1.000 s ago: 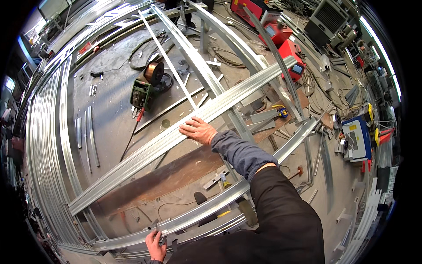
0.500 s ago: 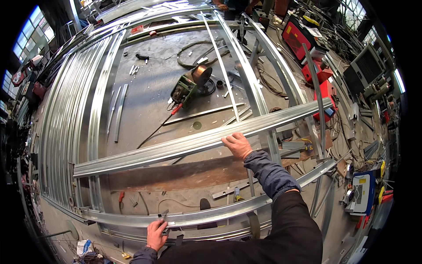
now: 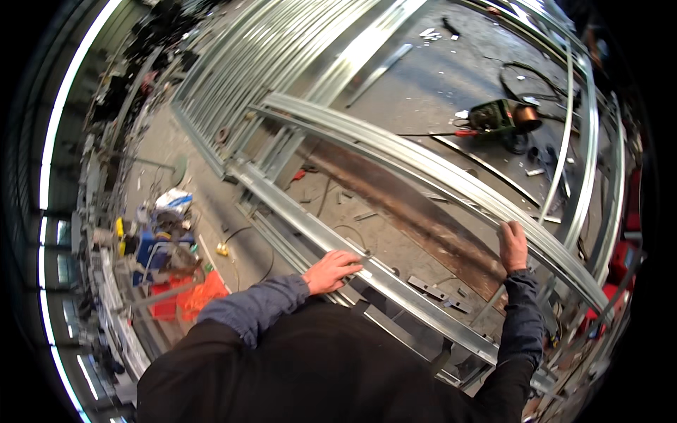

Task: The person assembles a metal frame structure by aligning aluminum profiles, cutting them with an angle grinder, and fastening them with a pneumatic nail gun. The person repeatedly positions and secures crossbars to form a rectangular frame.

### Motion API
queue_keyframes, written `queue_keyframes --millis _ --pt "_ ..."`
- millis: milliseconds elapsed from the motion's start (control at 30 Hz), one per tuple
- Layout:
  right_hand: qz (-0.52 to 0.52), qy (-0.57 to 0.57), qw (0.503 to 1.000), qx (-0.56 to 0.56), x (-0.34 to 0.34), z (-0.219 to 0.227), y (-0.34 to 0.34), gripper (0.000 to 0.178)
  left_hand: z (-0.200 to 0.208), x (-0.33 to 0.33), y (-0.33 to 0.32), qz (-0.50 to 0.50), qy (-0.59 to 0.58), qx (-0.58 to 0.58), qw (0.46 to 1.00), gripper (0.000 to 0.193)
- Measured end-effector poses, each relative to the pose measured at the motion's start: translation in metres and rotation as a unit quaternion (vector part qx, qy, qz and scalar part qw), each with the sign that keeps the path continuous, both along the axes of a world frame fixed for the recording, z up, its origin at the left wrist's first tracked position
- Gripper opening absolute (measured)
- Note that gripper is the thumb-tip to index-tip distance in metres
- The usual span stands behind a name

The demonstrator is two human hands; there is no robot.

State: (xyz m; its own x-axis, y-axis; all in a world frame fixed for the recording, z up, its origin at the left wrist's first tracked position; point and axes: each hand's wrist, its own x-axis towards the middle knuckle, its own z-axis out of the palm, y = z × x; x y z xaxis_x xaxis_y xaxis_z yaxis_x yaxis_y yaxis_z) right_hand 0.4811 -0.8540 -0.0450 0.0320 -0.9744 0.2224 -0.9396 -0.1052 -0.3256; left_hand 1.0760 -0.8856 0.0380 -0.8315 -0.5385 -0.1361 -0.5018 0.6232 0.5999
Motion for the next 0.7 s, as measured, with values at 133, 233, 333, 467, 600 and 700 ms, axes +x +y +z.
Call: queue_keyframes --millis 133,233,333,467,600,700 --pt "0.023 0.001 1.000 0.020 0.020 0.011 -0.017 0.036 -0.021 0.011 0.010 0.009 0.034 -0.018 0.999 0.074" --pt "0.023 -0.018 0.997 0.074 0.028 0.009 -0.029 0.037 -0.025 0.014 0.015 0.016 0.031 -0.026 0.999 0.070" --pt "0.032 -0.016 0.995 0.090 0.030 0.010 -0.033 0.037 -0.029 0.010 0.016 0.028 0.054 -0.024 0.998 0.063" --pt "0.011 -0.047 0.995 0.089 0.034 0.014 -0.035 0.033 -0.026 0.011 0.017 0.031 0.048 -0.019 0.998 0.059" --pt "0.002 -0.087 0.986 0.141 0.029 0.021 -0.044 0.020 -0.029 0.012 0.017 0.037 0.066 -0.019 0.997 0.060" --pt "0.032 -0.121 0.987 0.101 0.047 0.043 -0.060 0.016 -0.034 0.017 0.021 0.050 0.072 -0.015 0.996 0.065"
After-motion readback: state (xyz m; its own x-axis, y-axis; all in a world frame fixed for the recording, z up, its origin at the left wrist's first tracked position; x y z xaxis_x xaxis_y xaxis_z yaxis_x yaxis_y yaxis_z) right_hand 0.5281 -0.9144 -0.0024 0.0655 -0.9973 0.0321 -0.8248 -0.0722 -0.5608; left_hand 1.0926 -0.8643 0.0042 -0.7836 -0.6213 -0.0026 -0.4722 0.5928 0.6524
